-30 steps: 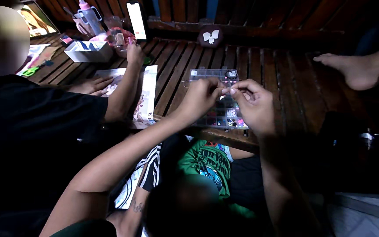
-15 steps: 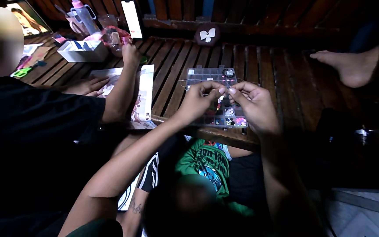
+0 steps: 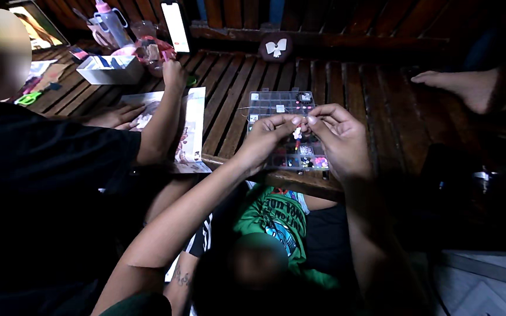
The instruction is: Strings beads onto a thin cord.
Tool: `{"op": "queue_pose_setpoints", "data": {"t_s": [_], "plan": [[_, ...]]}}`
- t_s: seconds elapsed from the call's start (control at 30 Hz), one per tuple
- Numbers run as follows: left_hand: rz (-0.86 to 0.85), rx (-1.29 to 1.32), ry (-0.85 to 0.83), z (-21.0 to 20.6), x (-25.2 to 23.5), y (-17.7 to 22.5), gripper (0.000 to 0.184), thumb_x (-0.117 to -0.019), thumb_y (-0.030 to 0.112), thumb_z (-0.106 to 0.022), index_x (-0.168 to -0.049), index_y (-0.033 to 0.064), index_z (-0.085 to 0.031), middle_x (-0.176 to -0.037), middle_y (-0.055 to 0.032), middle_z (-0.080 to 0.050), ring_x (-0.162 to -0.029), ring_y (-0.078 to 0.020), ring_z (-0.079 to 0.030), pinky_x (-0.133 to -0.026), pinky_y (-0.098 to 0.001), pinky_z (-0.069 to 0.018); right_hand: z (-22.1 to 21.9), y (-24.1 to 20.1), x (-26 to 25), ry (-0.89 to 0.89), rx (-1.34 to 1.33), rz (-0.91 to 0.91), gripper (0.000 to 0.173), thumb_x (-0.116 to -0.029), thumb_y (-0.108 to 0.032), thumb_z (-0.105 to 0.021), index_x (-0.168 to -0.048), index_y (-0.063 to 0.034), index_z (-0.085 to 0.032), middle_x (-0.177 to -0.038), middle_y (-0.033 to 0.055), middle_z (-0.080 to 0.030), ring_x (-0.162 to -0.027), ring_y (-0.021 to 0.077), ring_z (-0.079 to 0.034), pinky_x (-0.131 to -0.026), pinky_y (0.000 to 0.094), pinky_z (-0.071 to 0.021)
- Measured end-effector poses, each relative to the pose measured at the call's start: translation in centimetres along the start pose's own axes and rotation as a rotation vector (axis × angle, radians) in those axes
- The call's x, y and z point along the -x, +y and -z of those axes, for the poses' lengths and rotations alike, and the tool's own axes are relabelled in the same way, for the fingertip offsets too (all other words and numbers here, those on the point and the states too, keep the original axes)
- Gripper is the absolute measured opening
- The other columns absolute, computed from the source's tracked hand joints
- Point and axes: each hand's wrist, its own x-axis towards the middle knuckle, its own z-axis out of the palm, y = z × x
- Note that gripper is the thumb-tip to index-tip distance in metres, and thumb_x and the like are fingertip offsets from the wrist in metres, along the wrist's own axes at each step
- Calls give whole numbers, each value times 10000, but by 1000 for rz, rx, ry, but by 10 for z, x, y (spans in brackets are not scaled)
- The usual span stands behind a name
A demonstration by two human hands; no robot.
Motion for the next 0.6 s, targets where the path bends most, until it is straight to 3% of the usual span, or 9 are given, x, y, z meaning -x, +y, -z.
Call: {"op": "queue_pose_setpoints", "data": {"t_s": [0.17,0.37,0.5,0.6], "plan": [[-1,41,5,-1,-1,0,183,-1060,67,-498,-1048,39,-678,-897,32,-665,-813,-38,-631,-782,-218,-545,-2,-1,2,42,21,64,132,-999,-13,-605,-1096,-48,-687,-995,-55,-725,-876,28,-698,-826,209,-599],[4,50,40,-1,0,0,180,-1052,63,-520,-1055,39,-699,-922,27,-687,-877,-52,-658,-852,-253,-563,-4,0,4,77,40,141,122,-974,-21,-650,-1071,-17,-724,-1029,-33,-719,-887,28,-691,-822,204,-597],[-249,40,-168,35,-17,-41,226,-1062,101,-539,-1195,-16,-679,-1076,-49,-707,-995,-116,-683,-897,-315,-582,-5,3,5,83,48,173,127,-981,-29,-648,-1080,-1,-722,-1025,-20,-728,-887,35,-695,-826,206,-598],[-69,-20,54,3,-1,-4,157,-1035,62,-559,-1042,30,-713,-937,16,-697,-881,-52,-658,-840,-247,-560,-3,2,4,84,72,145,165,-987,-19,-628,-1142,-12,-685,-1016,-49,-723,-877,16,-696,-831,203,-597]]}}
